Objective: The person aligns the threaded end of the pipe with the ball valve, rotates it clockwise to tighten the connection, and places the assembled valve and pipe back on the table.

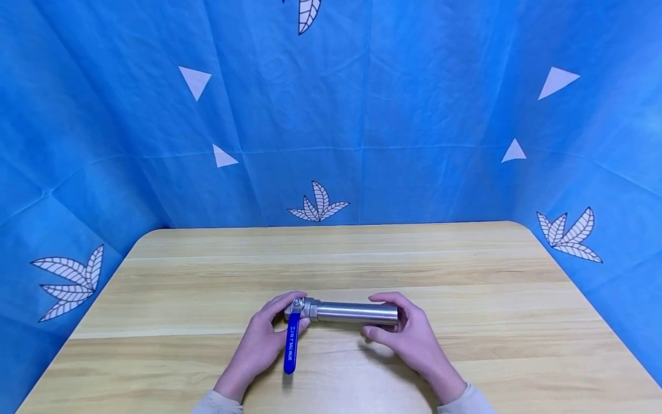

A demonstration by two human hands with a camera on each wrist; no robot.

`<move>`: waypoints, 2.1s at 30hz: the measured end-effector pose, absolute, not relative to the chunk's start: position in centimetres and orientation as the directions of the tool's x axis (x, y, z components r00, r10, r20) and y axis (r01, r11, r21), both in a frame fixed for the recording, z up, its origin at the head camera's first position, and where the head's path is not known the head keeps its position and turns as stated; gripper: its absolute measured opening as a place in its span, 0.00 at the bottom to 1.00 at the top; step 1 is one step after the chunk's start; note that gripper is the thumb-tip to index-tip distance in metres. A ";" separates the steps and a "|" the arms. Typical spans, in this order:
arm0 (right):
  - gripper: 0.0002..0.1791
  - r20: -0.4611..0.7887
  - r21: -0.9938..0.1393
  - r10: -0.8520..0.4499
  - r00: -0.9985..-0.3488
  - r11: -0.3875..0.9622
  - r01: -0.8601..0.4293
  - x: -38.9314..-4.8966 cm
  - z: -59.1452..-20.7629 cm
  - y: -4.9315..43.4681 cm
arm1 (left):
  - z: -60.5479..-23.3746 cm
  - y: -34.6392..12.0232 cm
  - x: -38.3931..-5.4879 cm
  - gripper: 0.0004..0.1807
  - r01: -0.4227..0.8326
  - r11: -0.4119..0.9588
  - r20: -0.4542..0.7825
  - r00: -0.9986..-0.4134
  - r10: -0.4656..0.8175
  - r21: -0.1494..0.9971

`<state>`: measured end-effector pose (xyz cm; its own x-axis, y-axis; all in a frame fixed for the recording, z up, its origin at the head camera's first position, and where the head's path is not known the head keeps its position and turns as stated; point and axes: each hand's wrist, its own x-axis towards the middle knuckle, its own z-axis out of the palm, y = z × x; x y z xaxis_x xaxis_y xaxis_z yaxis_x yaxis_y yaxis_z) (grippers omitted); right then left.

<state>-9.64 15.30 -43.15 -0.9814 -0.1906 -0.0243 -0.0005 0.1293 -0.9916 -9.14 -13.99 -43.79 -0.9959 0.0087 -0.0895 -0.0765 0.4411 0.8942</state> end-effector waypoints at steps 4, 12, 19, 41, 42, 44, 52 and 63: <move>0.29 0.055 -0.991 -0.194 -0.979 0.111 -0.077 -9.6 -43.2 15.5 | -43.8 -14.0 -9.1 0.28 -0.073 0.435 -0.088 -0.996 0.014 0.898; 0.25 0.129 -0.980 -0.178 -0.975 0.124 -0.153 -9.6 -43.4 15.6 | -43.8 -14.0 -9.1 0.26 -0.070 0.418 -0.088 -0.996 0.023 0.906; 0.26 0.116 -0.985 -0.170 -0.979 0.103 -0.135 -9.6 -43.4 15.5 | -43.8 -14.1 -9.0 0.28 -0.072 0.432 -0.089 -0.996 0.019 0.899; 0.21 0.048 -0.988 -0.116 -0.992 0.143 -0.065 -9.6 -43.1 15.3 | -43.9 -14.2 -9.0 0.28 -0.065 0.401 -0.082 -0.996 0.025 0.914; 0.21 0.041 -0.988 -0.112 -0.993 0.145 -0.058 -9.6 -43.0 15.3 | -43.8 -14.2 -9.0 0.28 -0.064 0.400 -0.081 -0.996 0.025 0.914; 0.20 0.027 -0.987 -0.102 -0.994 0.153 -0.043 -9.6 -43.0 15.2 | -43.8 -14.2 -9.0 0.28 -0.063 0.396 -0.080 -0.996 0.026 0.916; 0.19 -0.041 -0.986 -0.085 -0.996 0.165 0.026 -9.4 -42.6 15.1 | -43.7 -14.2 -9.0 0.28 -0.052 0.391 -0.070 -0.997 0.031 0.919; 0.20 -0.089 -0.992 -0.140 -0.986 0.106 0.074 -9.5 -42.7 15.1 | -43.6 -14.2 -9.0 0.28 -0.062 0.401 -0.080 -0.996 0.027 0.914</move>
<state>-9.49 15.05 -42.68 -0.9862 -0.1398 -0.0888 0.0742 0.1061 -0.9916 -8.99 -14.20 -43.63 -0.9965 0.0271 -0.0796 -0.0621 0.4010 0.9140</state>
